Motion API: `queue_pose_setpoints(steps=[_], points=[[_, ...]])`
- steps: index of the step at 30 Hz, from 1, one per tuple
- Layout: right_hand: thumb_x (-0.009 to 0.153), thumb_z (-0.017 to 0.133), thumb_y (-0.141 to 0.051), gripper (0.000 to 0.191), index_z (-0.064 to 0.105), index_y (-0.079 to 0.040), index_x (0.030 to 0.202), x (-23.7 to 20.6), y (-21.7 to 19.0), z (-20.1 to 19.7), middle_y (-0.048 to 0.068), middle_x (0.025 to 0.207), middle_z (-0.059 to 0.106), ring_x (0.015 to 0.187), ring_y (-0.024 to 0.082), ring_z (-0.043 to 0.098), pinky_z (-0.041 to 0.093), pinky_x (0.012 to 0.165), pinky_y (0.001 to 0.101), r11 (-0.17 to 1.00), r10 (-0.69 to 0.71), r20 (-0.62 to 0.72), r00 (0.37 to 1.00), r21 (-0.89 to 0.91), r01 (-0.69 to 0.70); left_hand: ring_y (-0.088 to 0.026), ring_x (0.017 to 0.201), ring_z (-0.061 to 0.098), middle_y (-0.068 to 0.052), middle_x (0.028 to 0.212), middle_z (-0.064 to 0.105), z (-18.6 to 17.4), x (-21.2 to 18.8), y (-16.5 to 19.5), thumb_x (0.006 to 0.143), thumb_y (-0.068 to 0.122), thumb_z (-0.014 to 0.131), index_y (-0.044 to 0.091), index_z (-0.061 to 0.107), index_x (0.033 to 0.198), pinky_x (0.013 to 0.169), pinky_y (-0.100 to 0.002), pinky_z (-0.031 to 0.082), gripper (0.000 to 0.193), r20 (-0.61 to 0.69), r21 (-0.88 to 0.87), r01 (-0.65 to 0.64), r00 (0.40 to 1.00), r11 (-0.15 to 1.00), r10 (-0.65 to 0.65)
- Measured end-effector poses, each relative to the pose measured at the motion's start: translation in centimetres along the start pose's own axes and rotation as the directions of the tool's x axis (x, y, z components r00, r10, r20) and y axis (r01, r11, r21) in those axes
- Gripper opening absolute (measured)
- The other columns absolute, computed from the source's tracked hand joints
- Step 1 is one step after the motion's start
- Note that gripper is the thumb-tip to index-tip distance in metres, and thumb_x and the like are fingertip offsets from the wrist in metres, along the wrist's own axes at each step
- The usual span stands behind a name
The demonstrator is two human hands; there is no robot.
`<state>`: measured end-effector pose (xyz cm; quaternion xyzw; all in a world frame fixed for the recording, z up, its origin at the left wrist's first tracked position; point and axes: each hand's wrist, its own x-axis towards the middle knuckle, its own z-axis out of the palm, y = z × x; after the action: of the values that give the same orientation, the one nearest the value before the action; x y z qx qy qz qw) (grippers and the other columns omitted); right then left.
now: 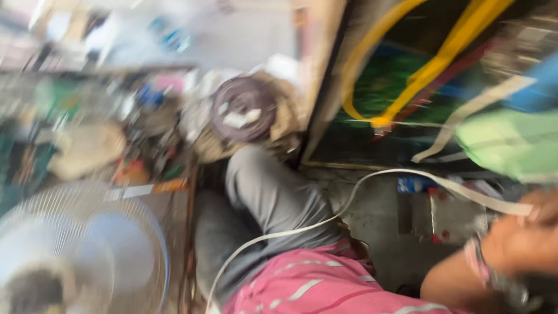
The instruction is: The person repairs a pedestal fan by adjusting internal components with a screwdriver, testing the fan by plugging in the cord, and manipulating the fan head and wiring. The person uses both hands to hold the fan and tools while seated on the floor.
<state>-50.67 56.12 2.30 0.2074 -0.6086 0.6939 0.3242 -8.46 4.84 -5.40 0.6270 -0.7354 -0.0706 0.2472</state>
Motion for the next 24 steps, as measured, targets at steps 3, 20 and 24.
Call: queue_pose_setpoints(steps=[3,20,24], points=[[0.100,0.063,-0.005,0.014,0.069,0.003,0.109,-2.5,-3.8,4.3,0.004,0.074,0.063,0.063,0.009,0.058,0.044,0.056,0.0218,0.981,0.168,0.477,0.863,0.009,-0.196,-0.043,0.095,0.064,-0.024,0.106,0.067,-2.0,-2.5,-7.0,0.093,0.051,0.080,0.010,0.067,0.130,0.081,-0.051,0.051,0.058,-0.028,-0.010,0.086,0.996,0.996,-0.086],[0.096,0.081,-0.012,0.055,0.059,0.007,0.143,-17.4,7.5,38.1,0.021,0.126,0.072,0.103,0.026,0.072,0.055,0.085,0.0374,0.951,0.139,0.957,0.256,-0.201,0.235,-0.041,0.085,0.064,-0.025,0.089,0.066,-6.1,-2.8,-14.3,0.075,0.051,0.086,-0.004,0.063,0.097,0.078,-0.051,0.051,0.064,0.241,0.099,0.316,0.912,0.943,-0.331],[0.099,0.079,-0.011,0.036,0.068,0.000,0.132,-21.3,4.5,42.2,0.016,0.121,0.075,0.104,0.026,0.074,0.057,0.085,0.0377,0.967,0.024,0.991,0.130,-0.056,0.248,-0.041,0.083,0.062,-0.024,0.085,0.064,-7.5,-1.1,-15.3,0.072,0.048,0.087,-0.003,0.062,0.098,0.075,-0.051,0.051,0.063,0.261,0.011,0.156,0.953,0.988,-0.154]])
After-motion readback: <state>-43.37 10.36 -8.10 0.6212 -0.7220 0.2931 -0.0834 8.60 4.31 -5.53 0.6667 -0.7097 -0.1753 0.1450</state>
